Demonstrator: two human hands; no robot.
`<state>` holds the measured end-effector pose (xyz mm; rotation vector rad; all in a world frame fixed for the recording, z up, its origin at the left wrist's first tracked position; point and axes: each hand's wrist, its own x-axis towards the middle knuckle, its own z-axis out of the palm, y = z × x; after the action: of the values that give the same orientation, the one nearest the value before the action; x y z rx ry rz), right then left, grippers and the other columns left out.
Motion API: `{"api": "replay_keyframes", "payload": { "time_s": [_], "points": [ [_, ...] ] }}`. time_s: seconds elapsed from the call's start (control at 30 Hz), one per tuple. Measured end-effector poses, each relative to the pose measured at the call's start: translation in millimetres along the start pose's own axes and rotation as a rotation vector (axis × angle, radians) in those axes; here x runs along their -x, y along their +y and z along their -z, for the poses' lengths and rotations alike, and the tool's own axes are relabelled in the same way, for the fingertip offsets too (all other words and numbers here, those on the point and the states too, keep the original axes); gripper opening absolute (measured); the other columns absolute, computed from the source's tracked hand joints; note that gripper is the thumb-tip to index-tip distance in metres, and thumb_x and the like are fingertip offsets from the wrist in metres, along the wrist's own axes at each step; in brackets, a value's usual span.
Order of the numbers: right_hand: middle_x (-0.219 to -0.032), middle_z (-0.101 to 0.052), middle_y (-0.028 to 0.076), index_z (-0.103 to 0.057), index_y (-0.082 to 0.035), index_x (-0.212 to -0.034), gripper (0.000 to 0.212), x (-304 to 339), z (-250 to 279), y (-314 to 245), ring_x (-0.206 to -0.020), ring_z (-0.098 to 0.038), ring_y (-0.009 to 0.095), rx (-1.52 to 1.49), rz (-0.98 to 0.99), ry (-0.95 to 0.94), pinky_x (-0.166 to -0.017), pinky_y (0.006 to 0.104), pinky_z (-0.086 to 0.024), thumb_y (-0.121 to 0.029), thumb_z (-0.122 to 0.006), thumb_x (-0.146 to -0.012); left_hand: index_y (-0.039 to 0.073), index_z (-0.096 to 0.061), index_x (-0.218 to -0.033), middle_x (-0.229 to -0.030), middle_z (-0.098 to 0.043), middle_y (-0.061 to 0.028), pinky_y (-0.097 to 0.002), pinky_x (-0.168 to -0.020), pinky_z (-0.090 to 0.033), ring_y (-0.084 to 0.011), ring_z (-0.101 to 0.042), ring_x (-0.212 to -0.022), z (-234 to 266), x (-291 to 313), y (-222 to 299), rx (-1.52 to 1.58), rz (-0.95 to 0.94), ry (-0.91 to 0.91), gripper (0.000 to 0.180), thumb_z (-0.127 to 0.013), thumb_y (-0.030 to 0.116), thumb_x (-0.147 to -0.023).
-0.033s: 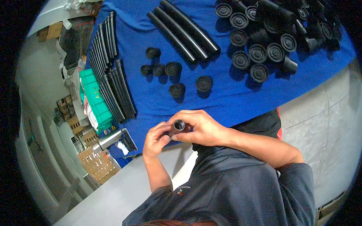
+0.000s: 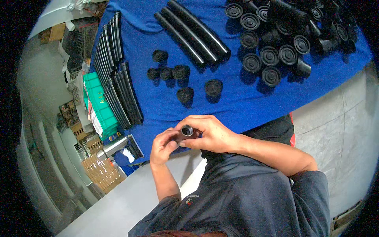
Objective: The person assembles black plastic tubes with circular plastic end caps by hand on a workstation.
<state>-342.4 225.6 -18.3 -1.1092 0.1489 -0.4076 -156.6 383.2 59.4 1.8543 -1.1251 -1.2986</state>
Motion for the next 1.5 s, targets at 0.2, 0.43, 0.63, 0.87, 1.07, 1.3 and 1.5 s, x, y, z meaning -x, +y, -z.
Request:
{"api": "replay_keyframes", "payload": {
  "time_s": [0.2,0.43,0.63,0.87,1.07,1.3,1.5],
  "points": [
    [-0.104,-0.068,0.009,-0.066,-0.005,-0.119,0.04,-0.7,-3.4,1.8,-0.093,-0.066,0.019,0.083,0.127,0.107,-0.076,0.031,-0.054,-0.015,-0.08,-0.084,-0.001,-0.063,-0.119,-0.11,-0.071,-0.0122,-0.0336,-0.091,-0.052,-0.0198,-0.067,-0.104,-11.6,-6.4,7.4,0.106,0.062,0.097,0.039,-0.072,0.026,-0.092],
    [-0.108,-0.069,0.01,-0.066,-0.006,-0.123,0.042,-1.6,-2.5,-2.5,-0.097,-0.067,0.021,0.027,0.138,0.05,-0.081,0.0318,-0.055,-0.015,-0.079,-0.084,0.0,-0.065,-0.109,-0.1,-0.069,-0.0108,-0.0336,-0.081,-0.053,-0.0199,-0.066,-0.091,-12.1,-4.8,-1.9,-0.064,-0.036,0.168,0.044,-0.08,0.034,-0.085],
    [-0.115,-0.07,0.011,-0.066,-0.006,-0.125,0.043,-1.0,-0.6,-5.1,-0.099,-0.067,0.021,0.035,0.157,0.016,-0.081,0.0319,-0.055,-0.015,-0.078,-0.085,-0.005,-0.068,-0.103,-0.097,-0.067,-0.0143,-0.0363,-0.078,-0.052,-0.0267,-0.065,-0.089,-5.2,-9.6,0.9,-0.057,-0.169,0.102,0.041,-0.073,0.034,-0.092],
    [-0.107,-0.071,0.01,-0.067,-0.004,-0.117,0.037,-0.2,-4.6,0.2,-0.097,-0.068,0.02,0.013,0.107,0.049,-0.082,0.0328,-0.054,-0.019,-0.08,-0.086,-0.005,-0.068,-0.106,-0.098,-0.069,-0.0115,-0.032,-0.078,-0.051,-0.0205,-0.065,-0.087,-7.7,-10.9,3.4,0.048,-0.026,0.107,0.029,-0.069,0.021,-0.093],
    [-0.097,-0.068,0.008,-0.066,-0.003,-0.115,0.038,-0.1,-2.6,2.5,-0.088,-0.066,0.018,-0.052,0.005,0.109,-0.079,0.0322,-0.054,-0.022,-0.081,-0.086,-0.004,-0.067,-0.107,-0.098,-0.071,-0.0085,-0.0303,-0.078,-0.052,-0.0157,-0.066,-0.087,-15.3,-20.6,13.3,-0.073,-0.042,0.106,0.035,-0.081,0.0,-0.075],
    [-0.119,-0.057,0.018,-0.048,0.001,-0.142,0.078,1.1,-3.7,-8.1,-0.106,-0.061,0.029,0.182,0.111,-0.048,-0.083,0.0377,-0.054,-0.038,-0.082,-0.083,0.003,-0.061,-0.115,-0.105,-0.07,-0.0184,-0.0468,-0.094,-0.051,-0.0291,-0.065,-0.102,-19.0,-7.5,2.0,0.608,-0.342,0.364,0.039,-0.078,0.022,-0.086],
    [-0.127,-0.059,0.021,-0.05,-0.001,-0.141,0.065,-1.9,-5.3,-5.9,-0.116,-0.06,0.037,0.257,0.169,-0.115,-0.094,0.0421,-0.053,-0.023,-0.077,-0.087,0.009,-0.051,-0.126,-0.135,-0.06,-0.0237,-0.0563,-0.108,-0.044,-0.0369,-0.06,-0.121,-22.0,16.3,-15.7,1.188,-0.297,0.505,0.034,-0.063,0.022,-0.097]
  ]
}}
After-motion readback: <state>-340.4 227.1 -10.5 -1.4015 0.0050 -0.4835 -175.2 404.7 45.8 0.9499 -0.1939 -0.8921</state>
